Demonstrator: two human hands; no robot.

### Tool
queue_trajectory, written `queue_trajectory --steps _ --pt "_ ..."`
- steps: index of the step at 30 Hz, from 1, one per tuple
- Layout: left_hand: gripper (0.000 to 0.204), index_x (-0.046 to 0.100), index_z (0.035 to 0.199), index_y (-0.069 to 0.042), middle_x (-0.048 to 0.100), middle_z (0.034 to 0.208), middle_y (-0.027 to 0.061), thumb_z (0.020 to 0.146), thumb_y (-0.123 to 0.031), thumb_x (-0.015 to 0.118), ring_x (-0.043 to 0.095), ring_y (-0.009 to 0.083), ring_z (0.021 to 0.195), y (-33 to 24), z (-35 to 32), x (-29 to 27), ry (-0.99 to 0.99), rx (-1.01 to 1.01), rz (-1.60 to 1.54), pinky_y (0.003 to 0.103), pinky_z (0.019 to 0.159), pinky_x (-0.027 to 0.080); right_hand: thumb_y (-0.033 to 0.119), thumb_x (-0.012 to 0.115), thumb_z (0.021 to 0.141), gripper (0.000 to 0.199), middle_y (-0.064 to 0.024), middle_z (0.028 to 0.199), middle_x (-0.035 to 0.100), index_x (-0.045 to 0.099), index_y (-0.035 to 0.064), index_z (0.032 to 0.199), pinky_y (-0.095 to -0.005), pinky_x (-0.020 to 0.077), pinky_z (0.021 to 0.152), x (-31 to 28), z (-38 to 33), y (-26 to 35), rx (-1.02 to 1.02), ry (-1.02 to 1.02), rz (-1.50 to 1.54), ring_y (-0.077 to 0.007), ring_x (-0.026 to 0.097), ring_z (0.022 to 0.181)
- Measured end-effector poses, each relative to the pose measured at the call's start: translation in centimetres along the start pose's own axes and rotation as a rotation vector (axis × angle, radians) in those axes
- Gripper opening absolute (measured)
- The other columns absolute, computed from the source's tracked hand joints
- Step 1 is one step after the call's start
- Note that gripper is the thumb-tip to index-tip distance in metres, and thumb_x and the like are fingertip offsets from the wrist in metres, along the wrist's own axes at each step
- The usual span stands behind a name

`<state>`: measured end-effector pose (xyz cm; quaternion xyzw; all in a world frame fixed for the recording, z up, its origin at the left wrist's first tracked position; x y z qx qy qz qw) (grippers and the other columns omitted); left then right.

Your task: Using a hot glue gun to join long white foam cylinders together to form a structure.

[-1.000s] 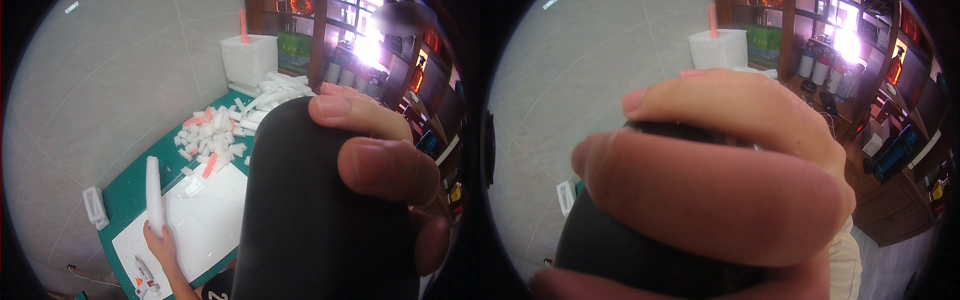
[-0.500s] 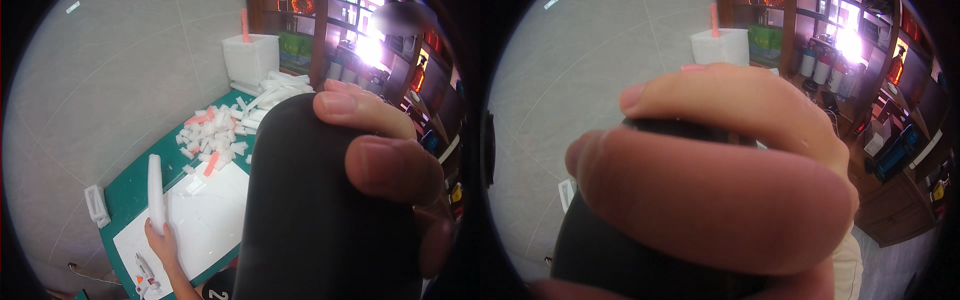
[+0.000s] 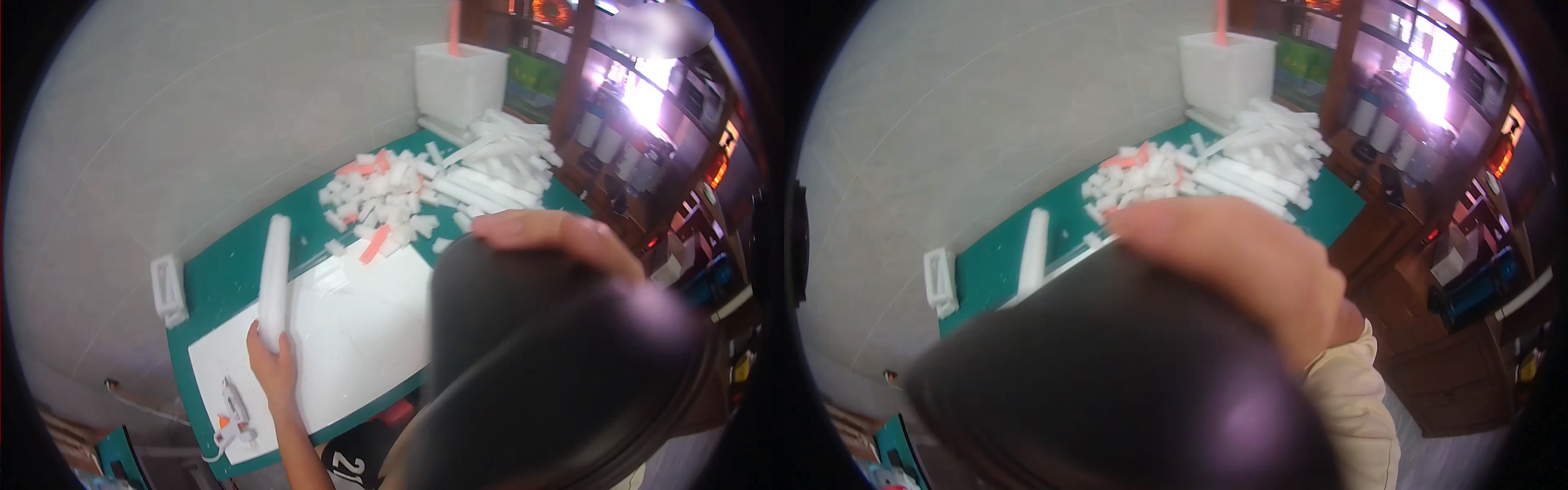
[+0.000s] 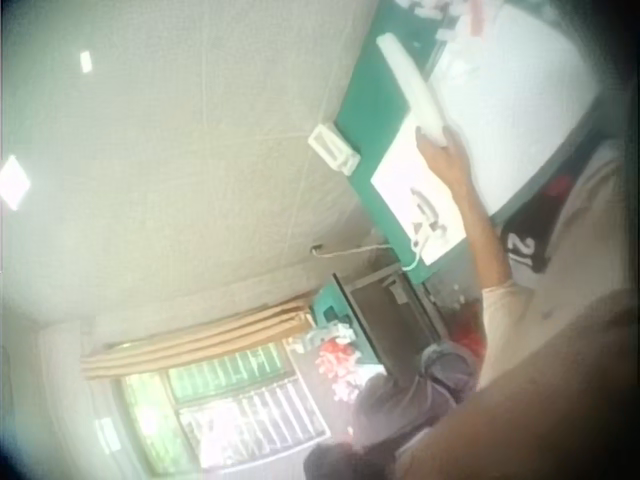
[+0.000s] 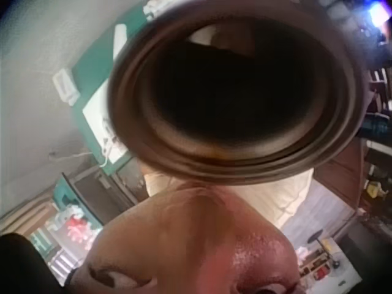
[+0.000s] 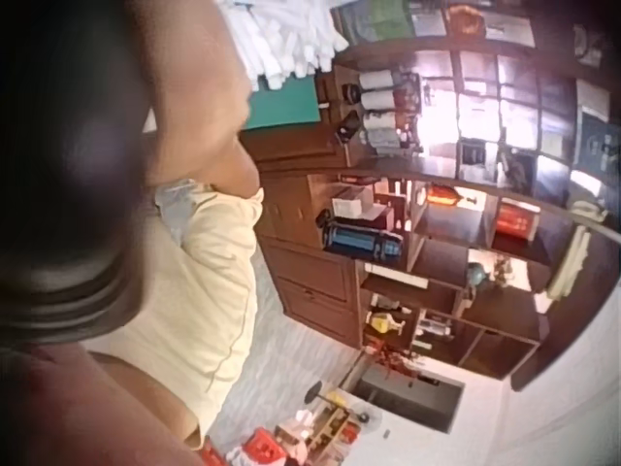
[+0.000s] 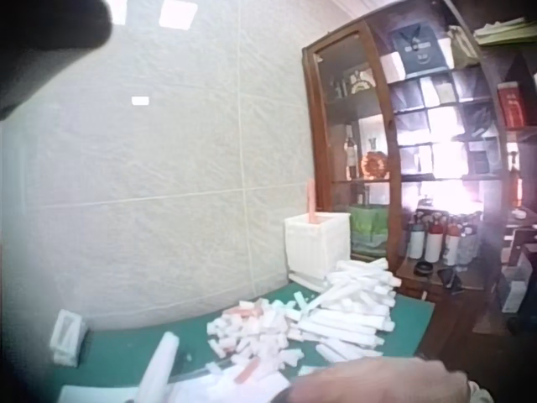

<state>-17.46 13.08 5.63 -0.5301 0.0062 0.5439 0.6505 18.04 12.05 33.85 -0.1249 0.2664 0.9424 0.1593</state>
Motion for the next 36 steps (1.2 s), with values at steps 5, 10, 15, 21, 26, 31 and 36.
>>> queue_trajectory --steps 5,10,15,21,26,31,36 --pt "0.053 0.049 0.128 0.004 0.057 0.12 0.0246 0.083 -0.016 0.068 0.057 0.0394 0.11 -0.6 0.0 0.0 -0.014 0.066 0.023 0.041 0.095 0.045 0.056 0.062 0.085 0.09 -0.025 0.126 0.052 0.028 -0.0022 0.144 -0.0447 0.0509 0.093 0.5 -2.3 -10.6 0.096 0.021 0.999 -0.0378 0.055 0.115" --pt "0.055 0.048 0.129 0.002 0.058 0.117 0.0235 0.082 -0.018 0.069 0.059 0.0393 0.104 -0.4 -0.1 -0.3 -0.045 0.096 0.062 0.041 0.087 0.049 0.061 0.081 0.065 0.116 -0.0173 0.139 0.043 0.026 -0.0031 0.145 -0.0455 0.0434 0.103 1.1 -8.6 -19.8 0.362 0.014 0.582 -0.0309 0.049 0.124" --pt "0.056 0.048 0.129 0.001 0.059 0.113 0.0211 0.081 -0.018 0.07 0.061 0.0375 0.098 -0.2 -0.1 -0.3 0.011 0.017 -0.013 0.041 0.081 0.051 0.058 0.079 0.071 0.108 -0.0141 0.135 0.046 0.028 -0.0047 0.142 -0.0375 0.0385 0.103 2.6 -16.2 -26.6 0.569 0.093 0.563 -0.0239 0.05 0.12" --pt "0.056 0.048 0.129 0.001 0.059 0.113 0.0208 0.081 -0.019 0.07 0.061 0.0371 0.098 -0.2 -0.1 -0.5 0.0 0.024 0.001 0.04 0.081 0.051 0.05 0.081 0.073 0.101 -0.0136 0.133 0.048 0.029 -0.0034 0.142 -0.0368 0.038 0.103 6.3 -20.2 -27.6 0.664 0.13 0.638 -0.0243 0.05 0.12" --pt "0.056 0.049 0.129 0.002 0.058 0.115 0.0211 0.081 -0.018 0.07 0.061 0.0373 0.098 -0.2 -0.1 -0.3 -0.011 0.05 0.014 0.04 0.081 0.051 0.043 0.08 0.077 0.093 -0.0136 0.134 0.046 0.03 -0.0032 0.141 -0.0368 0.0338 0.106 7.4 -23.3 -30.0 0.679 0.071 0.544 -0.024 0.047 0.123" --pt "0.056 0.049 0.129 0.002 0.058 0.115 0.0212 0.081 -0.018 0.07 0.061 0.0362 0.094 0.1 -0.2 -0.1 0.013 0.035 0.019 0.039 0.078 0.051 0.043 0.08 0.077 0.094 -0.0135 0.133 0.046 0.03 -0.0034 0.141 -0.0367 0.034 0.106 7.6 -25.0 -31.0 0.696 0.037 0.475 -0.0246 0.047 0.123" --pt "0.055 0.05 0.13 0.001 0.06 0.116 0.018 0.081 -0.017 0.069 0.06 0.0223 0.078 0.2 0.0 0.0 0.026 -0.039 -0.01 0.031 0.068 0.049 0.041 0.081 0.076 0.095 -0.0138 0.134 0.045 0.029 -0.0036 0.141 -0.0365 0.0342 0.106 8.3 -24.1 -29.4 0.698 0.003 0.553 -0.0251 0.046 0.123"
Point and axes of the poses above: each hand's wrist, its own z-axis towards the middle knuckle, its own x-axis out of the palm, y = z × x, the point moved 9 cm from there along z, towards the middle knuckle
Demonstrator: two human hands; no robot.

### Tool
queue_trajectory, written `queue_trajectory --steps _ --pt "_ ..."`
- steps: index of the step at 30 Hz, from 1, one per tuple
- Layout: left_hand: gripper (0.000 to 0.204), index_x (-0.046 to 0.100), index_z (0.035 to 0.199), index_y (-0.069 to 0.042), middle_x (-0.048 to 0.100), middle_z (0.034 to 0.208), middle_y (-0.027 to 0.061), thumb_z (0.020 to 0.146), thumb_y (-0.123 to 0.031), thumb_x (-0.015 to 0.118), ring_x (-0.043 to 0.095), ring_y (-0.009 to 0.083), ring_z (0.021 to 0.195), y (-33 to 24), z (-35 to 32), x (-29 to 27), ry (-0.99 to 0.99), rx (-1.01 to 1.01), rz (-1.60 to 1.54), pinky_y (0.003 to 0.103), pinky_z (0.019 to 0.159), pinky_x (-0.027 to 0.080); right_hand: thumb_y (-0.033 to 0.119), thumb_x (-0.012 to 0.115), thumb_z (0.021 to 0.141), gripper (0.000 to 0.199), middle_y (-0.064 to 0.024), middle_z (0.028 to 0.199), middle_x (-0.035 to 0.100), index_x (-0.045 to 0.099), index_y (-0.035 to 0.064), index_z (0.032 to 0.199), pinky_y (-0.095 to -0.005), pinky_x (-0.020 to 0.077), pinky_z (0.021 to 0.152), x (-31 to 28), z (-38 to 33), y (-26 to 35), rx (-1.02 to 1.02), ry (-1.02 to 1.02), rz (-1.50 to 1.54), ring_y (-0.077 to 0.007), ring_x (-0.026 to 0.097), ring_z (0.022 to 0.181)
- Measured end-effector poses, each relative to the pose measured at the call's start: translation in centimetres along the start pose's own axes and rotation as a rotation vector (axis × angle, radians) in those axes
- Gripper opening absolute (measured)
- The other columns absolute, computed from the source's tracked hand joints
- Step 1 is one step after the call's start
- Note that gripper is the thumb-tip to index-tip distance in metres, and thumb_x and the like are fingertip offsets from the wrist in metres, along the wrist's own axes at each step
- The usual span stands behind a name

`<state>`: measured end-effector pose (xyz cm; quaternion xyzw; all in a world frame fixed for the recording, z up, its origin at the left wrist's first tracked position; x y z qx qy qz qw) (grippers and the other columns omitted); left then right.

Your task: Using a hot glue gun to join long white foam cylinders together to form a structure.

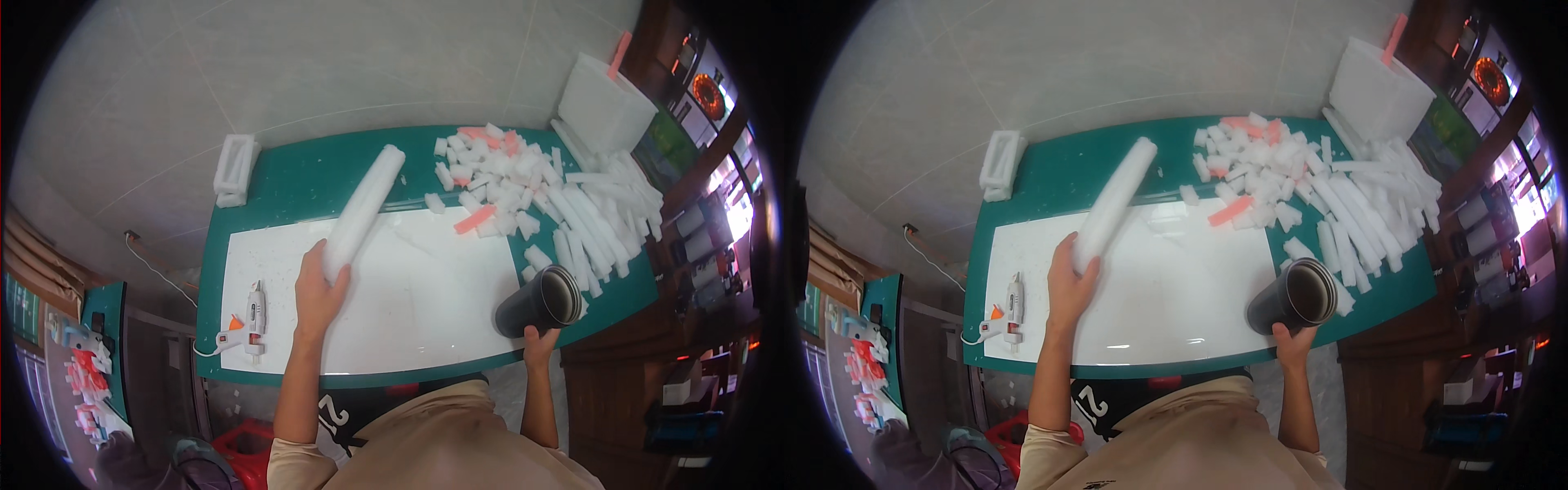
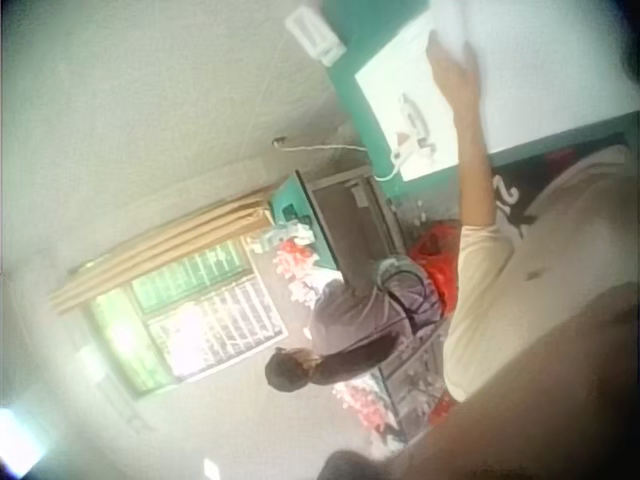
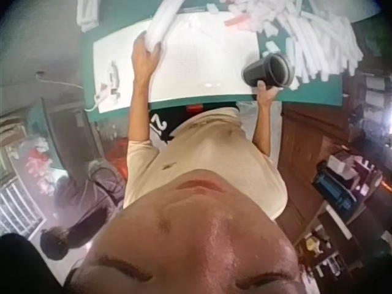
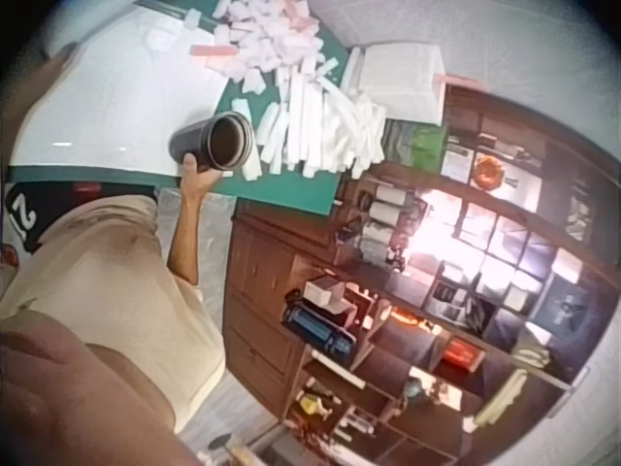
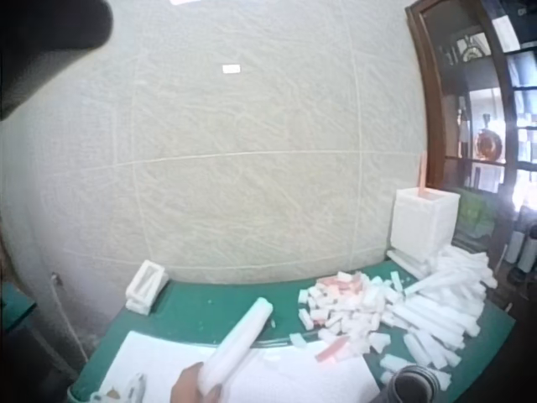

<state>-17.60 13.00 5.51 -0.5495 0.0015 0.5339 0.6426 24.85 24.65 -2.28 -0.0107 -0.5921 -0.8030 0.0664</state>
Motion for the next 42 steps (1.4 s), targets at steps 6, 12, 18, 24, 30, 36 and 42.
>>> queue_trajectory --steps 6,12,18,24,30,36,42 --pt "0.055 0.05 0.13 0.001 0.06 0.115 0.0199 0.081 -0.016 0.069 0.062 0.0285 0.081 -0.2 0.2 0.1 0.006 -0.038 0.018 0.033 0.071 0.05 0.029 0.087 0.067 0.085 -0.0141 0.126 0.053 0.042 -0.0041 0.131 -0.035 0.0434 0.097 2.0 0.2 2.1 -0.086 0.096 -0.092 -0.0228 0.054 0.113" --pt "0.055 0.05 0.13 0.001 0.06 0.116 0.0201 0.081 -0.016 0.069 0.062 0.027 0.083 0.3 0.1 0.2 0.004 -0.043 0.025 0.033 0.071 0.05 0.026 0.088 0.066 0.074 -0.0135 0.113 0.061 0.051 -0.0047 0.121 -0.0333 0.0485 0.09 2.9 0.5 3.4 -0.119 0.103 -0.136 -0.0217 0.06 0.102" --pt "0.056 0.049 0.13 0.002 0.059 0.116 0.0207 0.081 -0.017 0.069 0.062 0.0291 0.085 -0.1 0.0 -0.1 0.032 -0.073 0.013 0.034 0.074 0.05 0.027 0.087 0.065 0.08 -0.0142 0.119 0.056 0.046 -0.0043 0.127 -0.0347 0.0458 0.094 2.3 -0.1 2.8 -0.105 0.114 -0.196 -0.0239 0.057 0.108" --pt "0.055 0.049 0.129 0.002 0.059 0.116 0.0209 0.082 -0.018 0.069 0.062 0.032 0.092 0.0 0.1 0.1 0.021 -0.029 0.017 0.036 0.079 0.05 0.024 0.085 0.066 0.082 -0.0145 0.124 0.053 0.043 -0.0039 0.13 -0.0363 0.0423 0.099 1.7 -0.1 1.3 -0.093 0.116 -0.195 -0.025 0.054 0.113" --pt "0.055 0.049 0.129 0.002 0.059 0.117 0.0207 0.082 -0.019 0.069 0.061 0.0327 0.097 0.1 0.2 0.2 0.038 -0.054 -0.007 0.037 0.082 0.049 0.025 0.085 0.069 0.087 -0.0143 0.128 0.049 0.037 -0.004 0.135 -0.034 0.0415 0.099 1.7 -0.1 1.3 -0.09 0.112 -0.163 -0.0232 0.05 0.117" --pt "0.056 0.049 0.13 0.002 0.059 0.118 0.0205 0.082 -0.02 0.069 0.062 0.0329 0.096 0.3 0.1 0.1 0.039 -0.076 -0.015 0.037 0.082 0.049 0.024 0.084 0.069 0.087 -0.0143 0.129 0.048 0.036 -0.0034 0.136 -0.0346 0.0414 0.1 1.4 -0.2 0.9 -0.127 0.145 -0.255 -0.0237 0.05 0.118" --pt "0.055 0.05 0.129 0.001 0.06 0.117 0.0204 0.082 -0.019 0.069 0.062 0.0312 0.094 0.3 0.1 0.2 0.02 -0.021 0.039 0.036 0.079 0.05 0.025 0.084 0.069 0.086 -0.0149 0.13 0.049 0.037 -0.0035 0.135 -0.0354 0.042 0.099 1.2 -0.3 0.8 -0.085 0.156 -0.175 -0.024 0.051 0.117"
Point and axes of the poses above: each hand's wrist, its own z-axis towards the middle knuckle, its own x-axis out of the palm, y = z × x, the point moved 9 cm from there along z, towards the middle knuckle
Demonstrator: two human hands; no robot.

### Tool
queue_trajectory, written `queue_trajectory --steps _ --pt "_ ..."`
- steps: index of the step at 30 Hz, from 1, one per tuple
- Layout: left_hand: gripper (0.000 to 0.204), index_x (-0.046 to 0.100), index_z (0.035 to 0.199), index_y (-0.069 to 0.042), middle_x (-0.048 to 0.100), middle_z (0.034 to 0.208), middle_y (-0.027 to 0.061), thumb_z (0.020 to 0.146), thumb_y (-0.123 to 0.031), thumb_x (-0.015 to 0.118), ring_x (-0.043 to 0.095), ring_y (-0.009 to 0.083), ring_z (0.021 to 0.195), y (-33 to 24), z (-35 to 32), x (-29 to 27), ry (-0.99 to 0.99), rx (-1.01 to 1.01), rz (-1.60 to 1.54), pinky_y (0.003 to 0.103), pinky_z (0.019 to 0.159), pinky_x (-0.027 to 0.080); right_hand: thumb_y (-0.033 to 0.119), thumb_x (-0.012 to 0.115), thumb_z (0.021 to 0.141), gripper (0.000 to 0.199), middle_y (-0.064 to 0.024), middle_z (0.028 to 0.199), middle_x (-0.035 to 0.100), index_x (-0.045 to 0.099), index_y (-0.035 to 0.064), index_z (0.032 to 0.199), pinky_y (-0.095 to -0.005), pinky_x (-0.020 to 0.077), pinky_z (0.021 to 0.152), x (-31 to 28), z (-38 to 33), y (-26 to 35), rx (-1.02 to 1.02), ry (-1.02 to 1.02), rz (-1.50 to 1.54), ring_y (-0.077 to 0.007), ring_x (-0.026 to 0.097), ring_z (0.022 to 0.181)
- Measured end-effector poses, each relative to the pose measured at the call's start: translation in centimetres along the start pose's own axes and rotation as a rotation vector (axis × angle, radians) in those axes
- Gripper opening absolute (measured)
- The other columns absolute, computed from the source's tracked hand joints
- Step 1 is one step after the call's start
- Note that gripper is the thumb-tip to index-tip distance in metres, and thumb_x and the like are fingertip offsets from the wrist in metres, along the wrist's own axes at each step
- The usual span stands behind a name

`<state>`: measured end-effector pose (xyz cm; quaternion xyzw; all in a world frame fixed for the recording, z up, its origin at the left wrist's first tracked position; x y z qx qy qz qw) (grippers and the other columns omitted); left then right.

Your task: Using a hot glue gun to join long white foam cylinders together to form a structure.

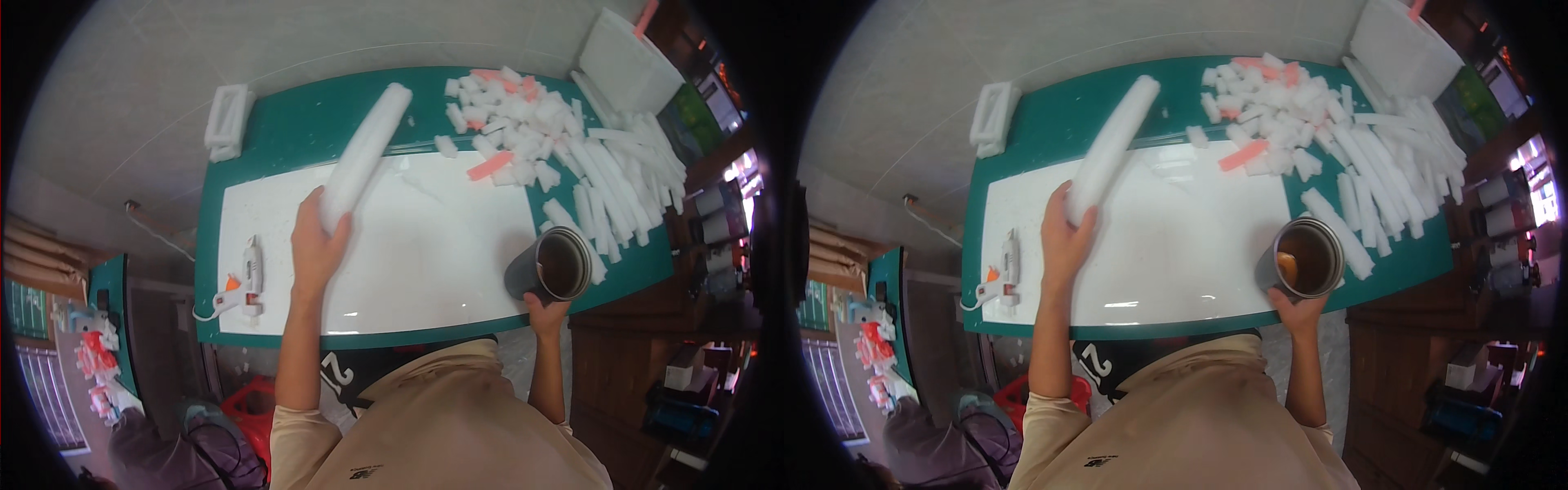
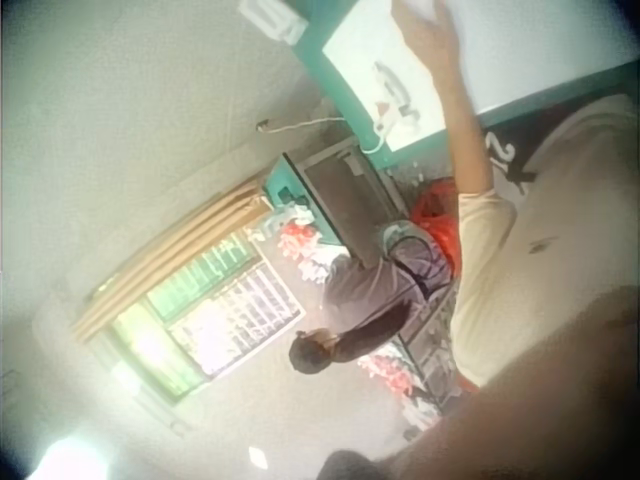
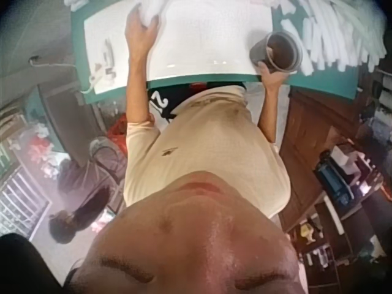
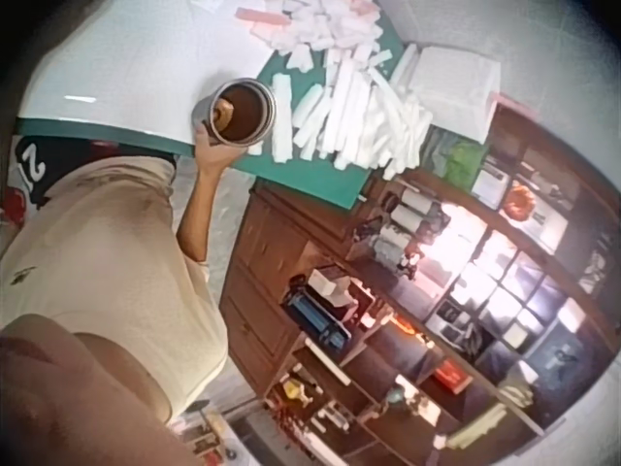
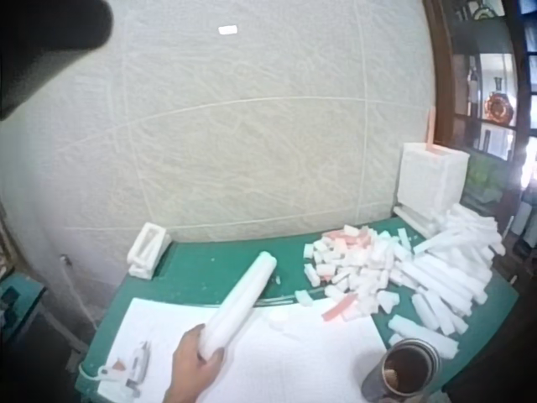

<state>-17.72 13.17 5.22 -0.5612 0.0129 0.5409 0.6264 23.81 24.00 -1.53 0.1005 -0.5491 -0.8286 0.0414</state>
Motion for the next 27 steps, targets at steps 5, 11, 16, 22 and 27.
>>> queue_trajectory --steps 5,11,16,22,27 --pt "0.053 0.051 0.129 0.0 0.061 0.113 0.0158 0.081 -0.015 0.069 0.057 0.0204 0.074 0.3 -0.1 -0.3 0.0 -0.058 -0.02 0.03 0.064 0.047 0.027 0.085 0.067 0.075 -0.0153 0.118 0.058 0.049 -0.0043 0.125 -0.0358 0.0469 0.092 1.2 0.8 2.0 -0.053 -0.019 -0.078 -0.0244 0.058 0.108" --pt "0.051 0.05 0.129 0.004 0.06 0.118 0.0184 0.083 -0.01 0.066 0.061 0.0245 0.094 0.7 0.2 0.5 -0.039 0.075 0.027 0.03 0.077 0.049 0.029 0.085 0.065 0.069 -0.0166 0.11 0.064 0.056 -0.0032 0.118 -0.0371 0.0489 0.09 1.5 2.2 4.8 -0.058 -0.005 -0.149 -0.0272 0.064 0.101" --pt "0.051 0.048 0.132 0.001 0.057 0.122 0.0212 0.085 -0.012 0.065 0.061 0.0252 0.097 0.5 0.0 0.2 -0.015 0.03 0.003 0.029 0.076 0.049 0.03 0.087 0.062 0.084 -0.019 0.119 0.06 0.047 -0.0013 0.13 -0.0378 0.0466 0.094 1.4 2.4 5.0 -0.072 -0.007 -0.236 -0.0315 0.061 0.108" --pt "0.052 0.047 0.133 0.002 0.056 0.125 0.0216 0.086 -0.013 0.064 0.059 0.0282 0.105 -0.4 0.1 0.8 0.012 0.04 0.016 0.031 0.081 0.048 0.03 0.086 0.063 0.09 -0.0195 0.124 0.057 0.042 -0.0013 0.135 -0.0381 0.0456 0.096 1.6 2.4 5.2 -0.023 0.054 -0.288 -0.0323 0.058 0.113" --pt "0.052 0.047 0.133 0.002 0.056 0.126 0.0217 0.086 -0.013 0.064 0.058 0.0289 0.106 -0.7 -0.1 0.6 0.016 0.023 0.017 0.032 0.082 0.048 0.028 0.087 0.06 0.081 -0.0157 0.118 0.061 0.051 -0.0002 0.126 -0.036 0.046 0.094 1.6 2.5 5.3 -0.013 0.013 -0.236 -0.0278 0.061 0.107"
Point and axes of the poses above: each hand's wrist, its own z-axis towards the middle knuckle, its own x-axis out of the palm, y = z × x, the point moved 9 cm from there along z, towards the middle knuckle
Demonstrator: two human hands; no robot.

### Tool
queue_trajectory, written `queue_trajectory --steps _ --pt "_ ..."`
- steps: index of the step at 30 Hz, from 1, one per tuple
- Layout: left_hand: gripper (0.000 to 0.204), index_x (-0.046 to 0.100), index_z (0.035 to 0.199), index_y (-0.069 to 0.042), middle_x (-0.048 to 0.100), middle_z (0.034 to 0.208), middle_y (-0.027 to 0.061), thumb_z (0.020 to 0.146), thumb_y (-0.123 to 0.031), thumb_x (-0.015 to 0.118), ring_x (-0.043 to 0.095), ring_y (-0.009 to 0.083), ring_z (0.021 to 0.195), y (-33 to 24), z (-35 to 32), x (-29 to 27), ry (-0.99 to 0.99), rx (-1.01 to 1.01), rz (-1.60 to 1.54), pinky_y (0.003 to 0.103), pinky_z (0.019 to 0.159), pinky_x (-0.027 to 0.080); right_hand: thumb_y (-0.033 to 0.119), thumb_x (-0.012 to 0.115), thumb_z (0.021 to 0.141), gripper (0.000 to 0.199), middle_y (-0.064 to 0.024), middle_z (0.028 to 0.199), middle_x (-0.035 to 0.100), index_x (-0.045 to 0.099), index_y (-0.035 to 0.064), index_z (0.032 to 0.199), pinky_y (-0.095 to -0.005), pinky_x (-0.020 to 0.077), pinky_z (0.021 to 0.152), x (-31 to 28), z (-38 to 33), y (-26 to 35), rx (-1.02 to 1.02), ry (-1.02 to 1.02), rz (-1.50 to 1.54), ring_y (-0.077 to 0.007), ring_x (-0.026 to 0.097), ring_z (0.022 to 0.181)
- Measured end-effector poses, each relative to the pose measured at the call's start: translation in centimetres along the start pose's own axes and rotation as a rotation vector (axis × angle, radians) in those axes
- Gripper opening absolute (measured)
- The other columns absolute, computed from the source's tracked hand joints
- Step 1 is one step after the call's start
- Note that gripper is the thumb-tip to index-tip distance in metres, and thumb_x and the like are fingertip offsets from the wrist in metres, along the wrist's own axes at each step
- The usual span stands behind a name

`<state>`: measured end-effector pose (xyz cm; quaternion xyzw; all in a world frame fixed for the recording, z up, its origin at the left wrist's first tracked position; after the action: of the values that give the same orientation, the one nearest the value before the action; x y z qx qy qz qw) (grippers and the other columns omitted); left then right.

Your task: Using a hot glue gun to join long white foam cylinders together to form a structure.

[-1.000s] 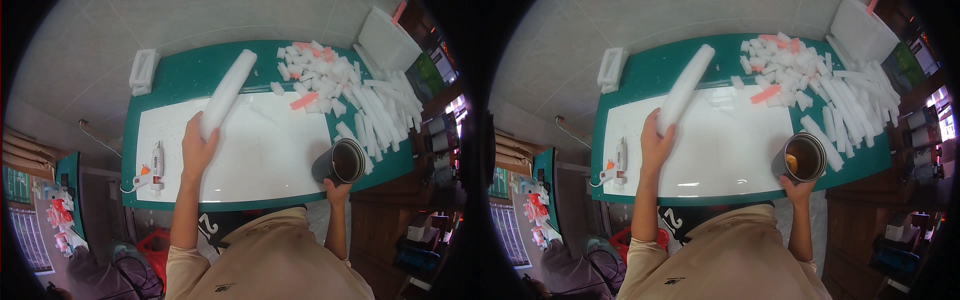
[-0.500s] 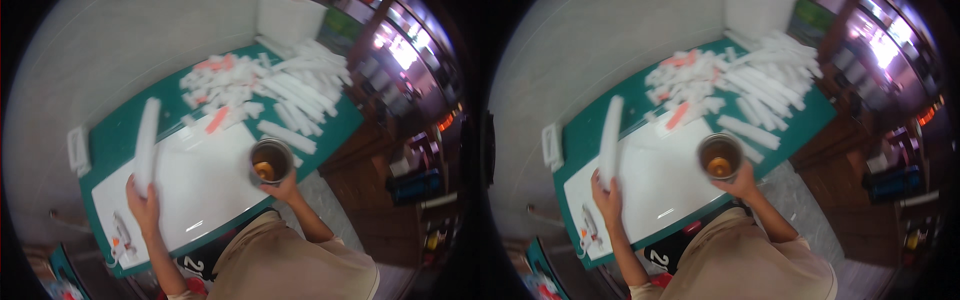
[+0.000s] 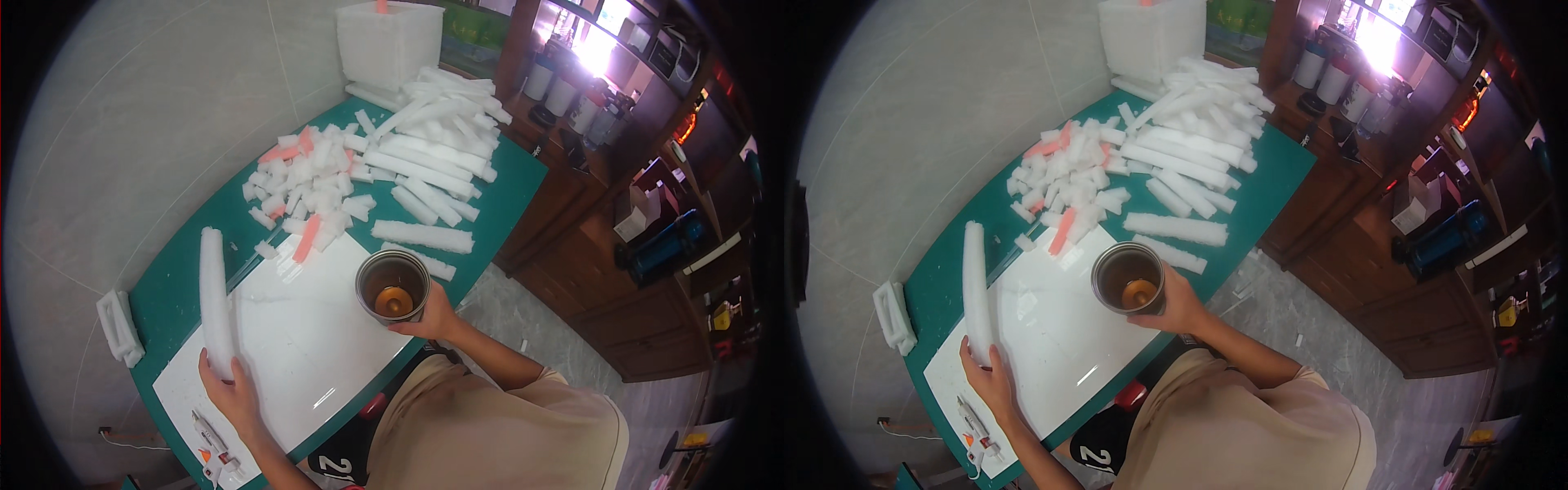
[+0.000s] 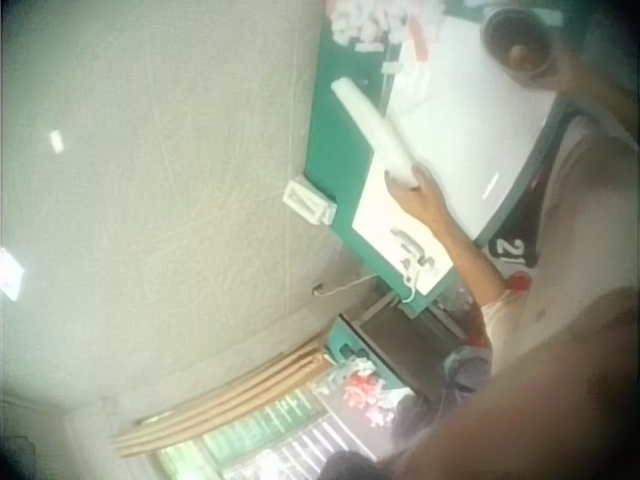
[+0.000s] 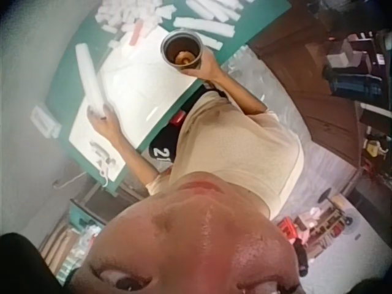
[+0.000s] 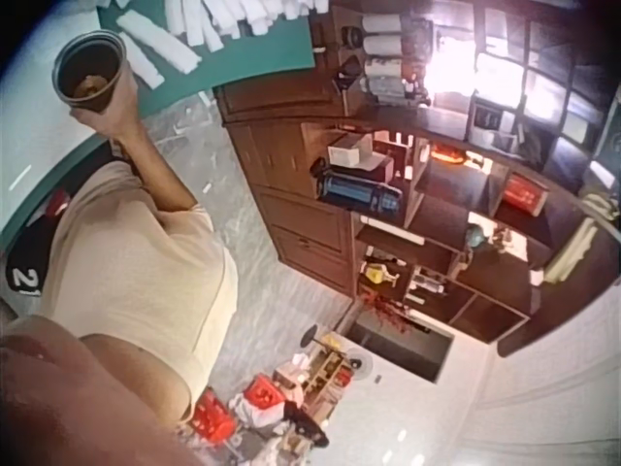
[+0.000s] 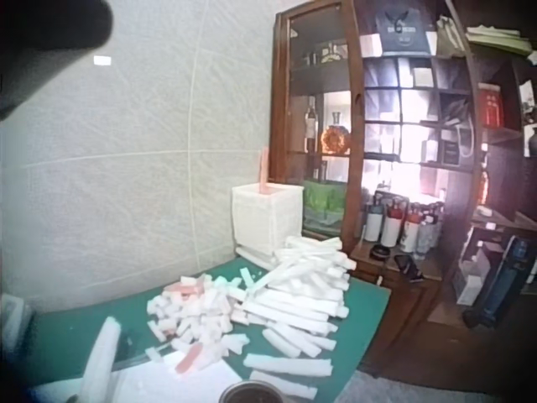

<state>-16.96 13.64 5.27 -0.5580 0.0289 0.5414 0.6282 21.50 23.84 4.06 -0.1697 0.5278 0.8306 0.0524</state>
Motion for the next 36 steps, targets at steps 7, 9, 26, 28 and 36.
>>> queue_trajectory --steps 7,9,26,28,36 --pt "0.053 0.045 0.134 0.002 0.055 0.128 0.0219 0.087 -0.013 0.064 0.058 0.0301 0.108 -0.5 -0.1 -0.1 0.014 -0.008 0.001 0.033 0.083 0.048 0.028 0.087 0.059 0.081 -0.0159 0.119 0.06 0.051 -0.0002 0.126 -0.0365 0.0458 0.095 -0.1 0.0 0.1 -0.018 -0.02 0.029 -0.0291 0.06 0.108" --pt "0.053 0.045 0.134 0.002 0.055 0.128 0.0219 0.087 -0.013 0.064 0.058 0.0303 0.108 -0.2 0.0 0.0 0.018 -0.008 -0.012 0.033 0.083 0.048 0.029 0.088 0.059 0.082 -0.0158 0.119 0.06 0.051 0.0 0.126 -0.0366 0.0458 0.095 0.0 0.0 -0.1 -0.003 -0.003 -0.002 -0.0291 0.06 0.108" --pt "0.054 0.048 0.131 0.005 0.056 0.124 0.0203 0.083 -0.011 0.066 0.059 0.0279 0.1 0.8 0.3 0.6 0.004 0.017 -0.024 0.033 0.085 0.048 0.029 0.085 0.064 0.075 -0.017 0.113 0.063 0.052 -0.0027 0.123 -0.0376 0.049 0.09 -0.2 -0.3 -0.5 -0.034 0.037 0.011 -0.0306 0.063 0.104" --pt "0.054 0.048 0.131 0.004 0.056 0.124 0.0195 0.083 -0.012 0.066 0.059 0.025 0.093 -0.6 0.6 0.5 0.027 -0.048 0.004 0.032 0.078 0.048 0.027 0.085 0.064 0.071 -0.0158 0.111 0.064 0.054 -0.0032 0.12 -0.0357 0.0495 0.088 -0.7 -0.5 -0.6 -0.035 -0.065 0.14 -0.0272 0.064 0.101" --pt "0.054 0.049 0.132 0.002 0.057 0.123 0.0173 0.084 -0.015 0.066 0.056 0.0191 0.077 -0.4 0.3 -0.3 0.029 -0.055 0.003 0.028 0.065 0.046 0.024 0.085 0.063 0.069 -0.0146 0.11 0.063 0.055 -0.0022 0.119 -0.0346 0.0487 0.088 0.2 0.1 0.1 -0.073 -0.001 0.063 -0.0254 0.063 0.1"
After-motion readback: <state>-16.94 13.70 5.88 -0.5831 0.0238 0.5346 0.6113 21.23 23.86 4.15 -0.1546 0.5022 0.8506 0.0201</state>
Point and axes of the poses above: each hand's wrist, its own z-axis towards the middle knuckle, its own x-axis out of the palm, y = z × x, the point moved 9 cm from there along z, towards the middle knuckle
